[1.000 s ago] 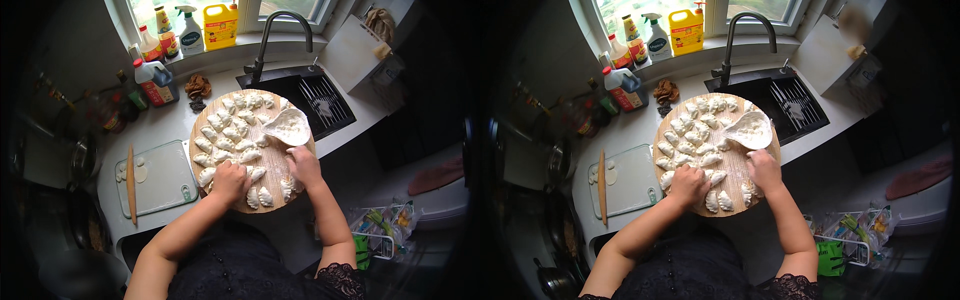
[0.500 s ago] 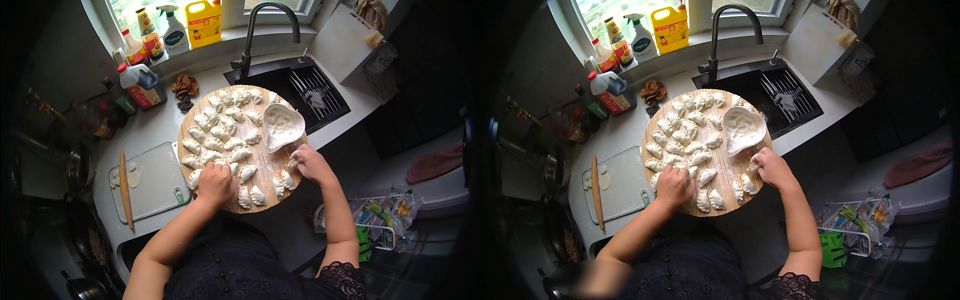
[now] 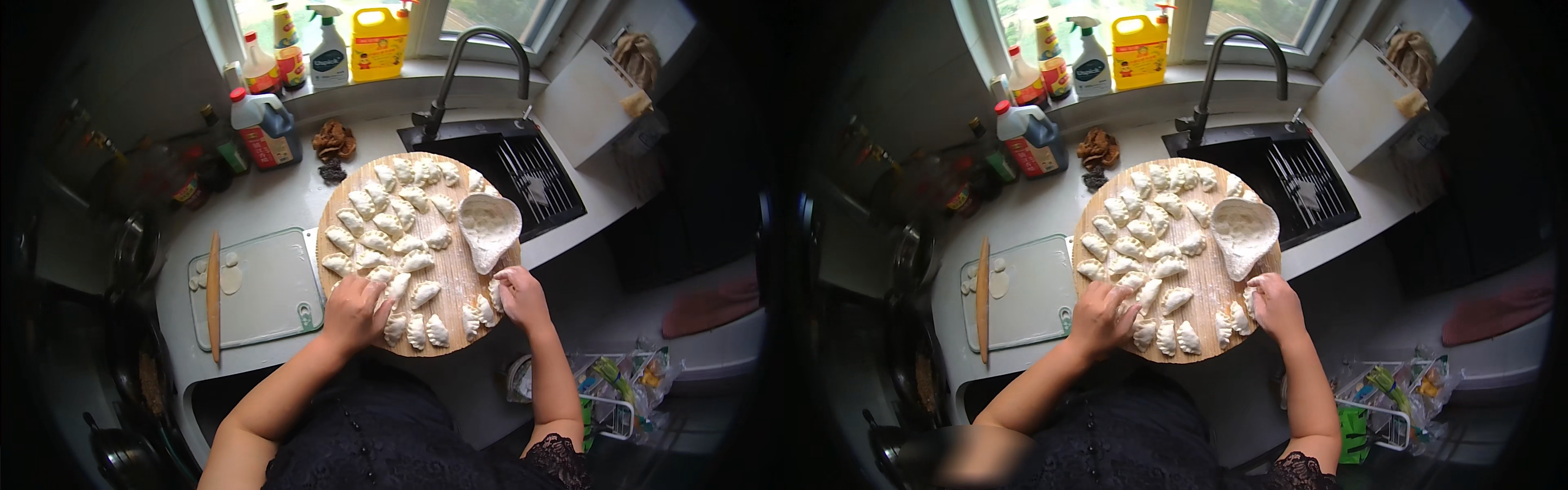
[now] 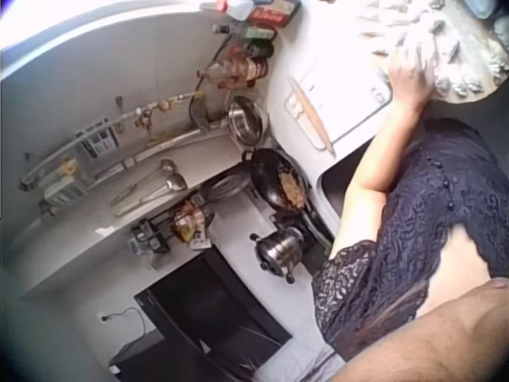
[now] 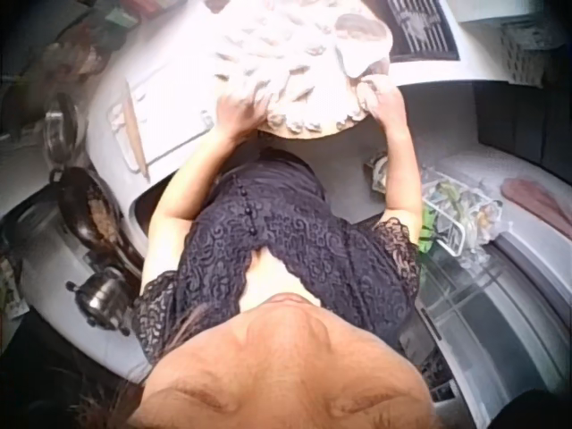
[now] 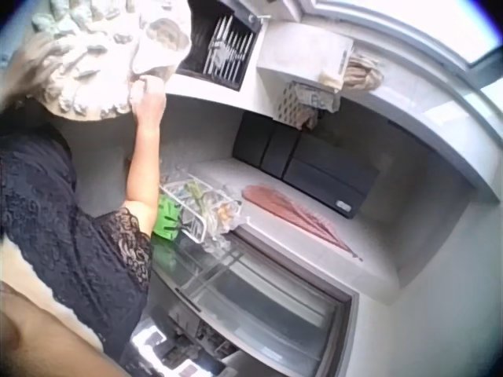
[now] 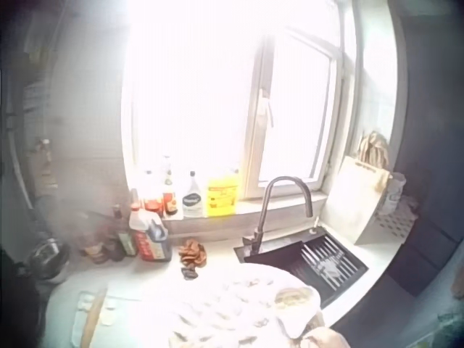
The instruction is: The person prepares dumplings by scooping cooked filling from a wok into dough wrappers using chopsticks. They fold the wrappers by hand and place the finished dumplings onto a wooden tray. The person also uses a rolling pin to flatten dough balls into circular wrappers on a cutting board.
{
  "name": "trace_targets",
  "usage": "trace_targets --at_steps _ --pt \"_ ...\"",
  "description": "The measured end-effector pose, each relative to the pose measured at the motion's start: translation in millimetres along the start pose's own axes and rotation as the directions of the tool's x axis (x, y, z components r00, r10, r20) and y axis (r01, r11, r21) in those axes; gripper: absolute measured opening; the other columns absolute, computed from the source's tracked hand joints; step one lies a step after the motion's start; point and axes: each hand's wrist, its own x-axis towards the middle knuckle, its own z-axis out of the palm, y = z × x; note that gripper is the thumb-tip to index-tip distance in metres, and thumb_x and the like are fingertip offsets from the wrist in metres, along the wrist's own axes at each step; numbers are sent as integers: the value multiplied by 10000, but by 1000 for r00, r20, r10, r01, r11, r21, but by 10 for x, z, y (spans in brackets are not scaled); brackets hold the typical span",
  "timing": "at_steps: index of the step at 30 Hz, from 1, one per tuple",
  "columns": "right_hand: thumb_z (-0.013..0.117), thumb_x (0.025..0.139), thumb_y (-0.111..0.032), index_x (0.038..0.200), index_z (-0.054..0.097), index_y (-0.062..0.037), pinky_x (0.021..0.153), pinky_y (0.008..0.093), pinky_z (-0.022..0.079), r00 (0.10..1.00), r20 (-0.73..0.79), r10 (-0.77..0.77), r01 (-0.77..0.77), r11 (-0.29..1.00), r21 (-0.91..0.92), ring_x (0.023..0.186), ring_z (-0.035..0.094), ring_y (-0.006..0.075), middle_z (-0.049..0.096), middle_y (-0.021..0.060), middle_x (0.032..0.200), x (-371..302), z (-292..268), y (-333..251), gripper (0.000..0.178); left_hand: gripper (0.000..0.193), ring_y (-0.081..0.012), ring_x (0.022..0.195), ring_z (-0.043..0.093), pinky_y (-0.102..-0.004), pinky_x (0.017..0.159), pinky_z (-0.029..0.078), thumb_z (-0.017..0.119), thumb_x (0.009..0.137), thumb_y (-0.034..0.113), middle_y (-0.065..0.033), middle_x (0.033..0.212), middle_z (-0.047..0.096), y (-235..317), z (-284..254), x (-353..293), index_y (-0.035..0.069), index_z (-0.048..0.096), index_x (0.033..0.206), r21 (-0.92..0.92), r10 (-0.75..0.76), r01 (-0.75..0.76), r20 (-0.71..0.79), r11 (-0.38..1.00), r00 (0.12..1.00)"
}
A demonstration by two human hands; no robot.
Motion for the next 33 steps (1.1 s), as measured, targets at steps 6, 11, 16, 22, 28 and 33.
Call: trace_targets --at_steps 6,11,16,22,28,33 --pt "633 776 -24 876 637 18 600 289 486 998 -62 32 -20 982 190 635 602 195 610 118 796 223 185 -759 108 183 -283 739 587 -365 671 484 718 726 114 -119 798 621 -175 -527 -459 37 628 865 -73 -75 67 -117 995 990" --pt "652 785 6 946 629 18 580 243 488 979 173 -106 21 903 430 655 604 127 612 85 803 163 794 -1726 163 186 -278 757 589 -355 707 485 719 725 116 -110 819 628 -431 -1073 -1063 37 638 872 -27 -171 169 -213 985 962" --pt "673 789 -99 967 644 19 649 261 508 833 487 -263 -131 761 636 715 644 157 656 105 844 205 1974 -2931 216 188 -289 812 613 -358 734 491 725 712 104 -103 847 656 -737 -1523 -1889 39 644 869 -29 -411 428 -341 903 845" --pt "648 761 -208 897 690 -6 756 342 516 875 483 -26 -172 917 361 820 669 289 686 180 868 785 3991 -3173 248 150 -300 789 617 -372 721 498 728 712 98 -96 809 658 -949 -1880 -2663 44 641 822 -59 -569 590 -356 805 741" --pt "738 707 -270 914 656 -6 766 370 505 947 247 205 -241 962 125 834 656 299 679 163 876 997 4542 -3375 345 131 -291 796 614 -373 727 495 710 731 106 -90 823 662 -1044 -2074 -3143 49 635 822 -121 -643 637 -266 762 718" --pt "778 665 -247 895 605 -9 733 385 500 941 286 179 -197 980 35 782 643 299 663 157 817 905 4468 -3531 374 129 -292 796 615 -370 720 496 710 733 100 -94 823 660 -1190 -2127 -3165 49 641 829 -150 -617 599 -233 787 752"
